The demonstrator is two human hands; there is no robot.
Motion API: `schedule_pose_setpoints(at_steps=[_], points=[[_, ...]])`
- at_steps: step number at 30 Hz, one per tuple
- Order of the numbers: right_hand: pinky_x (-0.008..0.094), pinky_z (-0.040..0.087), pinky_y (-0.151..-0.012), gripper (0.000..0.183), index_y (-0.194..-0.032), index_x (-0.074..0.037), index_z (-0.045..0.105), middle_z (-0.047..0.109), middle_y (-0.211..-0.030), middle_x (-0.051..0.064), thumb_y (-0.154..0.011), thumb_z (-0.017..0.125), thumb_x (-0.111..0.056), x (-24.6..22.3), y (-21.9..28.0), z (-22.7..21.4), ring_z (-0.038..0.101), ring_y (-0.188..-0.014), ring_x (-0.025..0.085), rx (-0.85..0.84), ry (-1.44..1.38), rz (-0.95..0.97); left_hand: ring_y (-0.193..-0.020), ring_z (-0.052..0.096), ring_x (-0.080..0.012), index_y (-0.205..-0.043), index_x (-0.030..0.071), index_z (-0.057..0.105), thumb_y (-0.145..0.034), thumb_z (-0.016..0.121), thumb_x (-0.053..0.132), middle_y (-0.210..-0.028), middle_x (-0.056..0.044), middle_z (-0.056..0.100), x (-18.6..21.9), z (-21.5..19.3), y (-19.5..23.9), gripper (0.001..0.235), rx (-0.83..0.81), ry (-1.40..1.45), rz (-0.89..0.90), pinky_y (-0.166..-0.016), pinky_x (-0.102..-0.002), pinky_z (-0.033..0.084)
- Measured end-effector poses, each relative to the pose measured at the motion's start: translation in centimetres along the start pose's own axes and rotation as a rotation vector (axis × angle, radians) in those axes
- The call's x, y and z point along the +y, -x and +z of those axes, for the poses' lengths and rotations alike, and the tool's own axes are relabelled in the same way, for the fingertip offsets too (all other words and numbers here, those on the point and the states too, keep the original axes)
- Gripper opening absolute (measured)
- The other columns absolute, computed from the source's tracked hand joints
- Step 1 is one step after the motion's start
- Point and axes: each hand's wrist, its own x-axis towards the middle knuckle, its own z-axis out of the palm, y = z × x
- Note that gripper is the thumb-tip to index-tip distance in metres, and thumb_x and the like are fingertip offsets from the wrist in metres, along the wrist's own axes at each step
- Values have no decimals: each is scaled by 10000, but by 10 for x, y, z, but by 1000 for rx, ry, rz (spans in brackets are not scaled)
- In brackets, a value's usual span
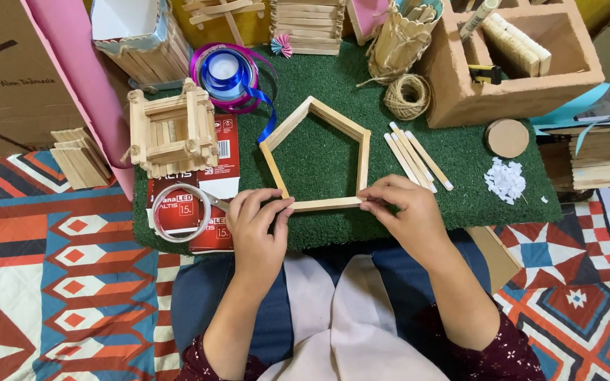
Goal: The person layers wooden popsicle sticks to build a pentagonal frame for a craft project.
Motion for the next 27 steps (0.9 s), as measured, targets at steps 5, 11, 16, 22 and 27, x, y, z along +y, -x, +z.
schedule_pose_setpoints(at_steps=[5, 11, 16, 22, 27], points=[[333, 620, -721, 165, -1018, -50, 802, 754, -847, 93, -865, 778, 9, 4, 2, 4, 750, -779, 224, 27, -2, -9, -1108, 565, -249, -1003, 143, 765, -952, 733, 94, -1064, -1, 664, 2, -1, -1, 77, 24, -8, 18, -991, -434, 423], [369, 633, -757, 177, -1005, -23, 785, 756, -851, 112, -836, 799, 28, 4, 5, 5, 762, -814, 259, 71, -63, -1, -1106, 563, -246, -1018, 151, 763, -968, 719, 115, -1070, 11, 665, 1, 1, 1, 75, 25, -16, 5, -974, -418, 408], [346, 636, -754, 136, -973, -29, 795, 764, -860, 98, -849, 792, 28, 2, 5, 5, 766, -817, 243, 86, -35, -24, -1108, 562, -238, -1042, 161, 760, -983, 709, 139, -1091, 20, 662, -1, 6, 5, 81, 54, -32, 10, -973, -406, 402], [362, 637, -748, 125, -971, -5, 789, 762, -858, 121, -856, 780, 43, 2, 5, 5, 760, -807, 264, 79, -40, -19, -1091, 544, -259, -1058, 154, 760, -969, 658, 52, -1098, 7, 669, 1, -3, -2, 170, -11, 1, -1, -952, -413, 368], [357, 636, -748, 129, -973, -5, 786, 763, -869, 122, -853, 785, 42, 6, 5, 7, 758, -809, 253, 84, -40, -10, -1124, 503, -245, -1094, 178, 753, -963, 639, 69, -1099, 22, 646, 0, -2, 0, 205, -53, -36, -31, -976, -442, 287]])
